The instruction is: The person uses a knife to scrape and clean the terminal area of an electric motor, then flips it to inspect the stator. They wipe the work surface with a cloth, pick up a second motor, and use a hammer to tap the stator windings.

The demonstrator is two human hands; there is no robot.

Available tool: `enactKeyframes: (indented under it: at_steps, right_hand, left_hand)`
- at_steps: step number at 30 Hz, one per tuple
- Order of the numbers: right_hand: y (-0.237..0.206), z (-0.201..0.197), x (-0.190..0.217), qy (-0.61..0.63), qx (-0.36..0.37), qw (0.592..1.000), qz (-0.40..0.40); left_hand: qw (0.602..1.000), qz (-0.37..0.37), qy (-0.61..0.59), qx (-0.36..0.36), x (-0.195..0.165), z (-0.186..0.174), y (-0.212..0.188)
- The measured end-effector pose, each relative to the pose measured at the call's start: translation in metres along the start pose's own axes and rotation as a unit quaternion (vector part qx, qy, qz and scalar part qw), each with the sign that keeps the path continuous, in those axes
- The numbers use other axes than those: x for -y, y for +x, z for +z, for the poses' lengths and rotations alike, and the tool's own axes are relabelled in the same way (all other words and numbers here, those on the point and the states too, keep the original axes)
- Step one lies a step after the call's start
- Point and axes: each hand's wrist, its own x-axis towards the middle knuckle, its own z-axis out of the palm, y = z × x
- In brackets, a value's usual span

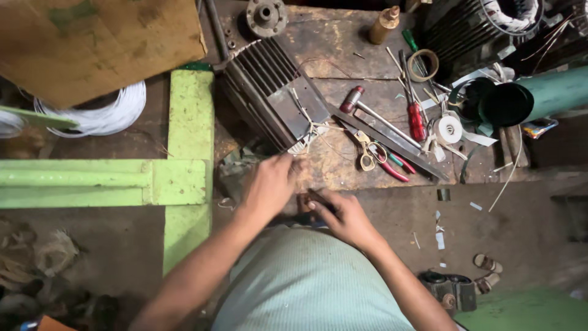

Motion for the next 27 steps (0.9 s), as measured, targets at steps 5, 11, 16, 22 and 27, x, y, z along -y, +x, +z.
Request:
enactKeyframes:
  at_steps: [5, 11, 16, 22, 27]
  right_hand:
    - [0.012, -0.008, 0.000, -0.081, 0.061, 0.984, -0.144]
    - [0.026, -0.024, -0.010, -0.110, 0.066, 0.974, -0.189]
    - [0.047, -0.022, -0.027, -0.168, -0.040, 0.974, -0.145]
    - [0.079, -0.018, -0.040, -0.358, -0.049, 0.889, -0.281]
    - [0.079, -0.024, -0.038, -0.322, 0.127, 0.894, -0.285]
  left_hand:
    - [0.967, -0.125, -0.223, 0.015, 0.014, 0.027, 0.040]
    - [0.897, -0.210, -0.387, -0.024, 0.014, 0.043, -0.009]
    - [0.983, -0.062, -0.116, -0.128, 0.005, 0.035, -0.062]
    - [0.969, -0.121, -0.103, -0.187, -0.013, 0.043, -0.083]
    - [0.972, -0.110, -0.054, -0.199, -0.027, 0.047, -0.087]
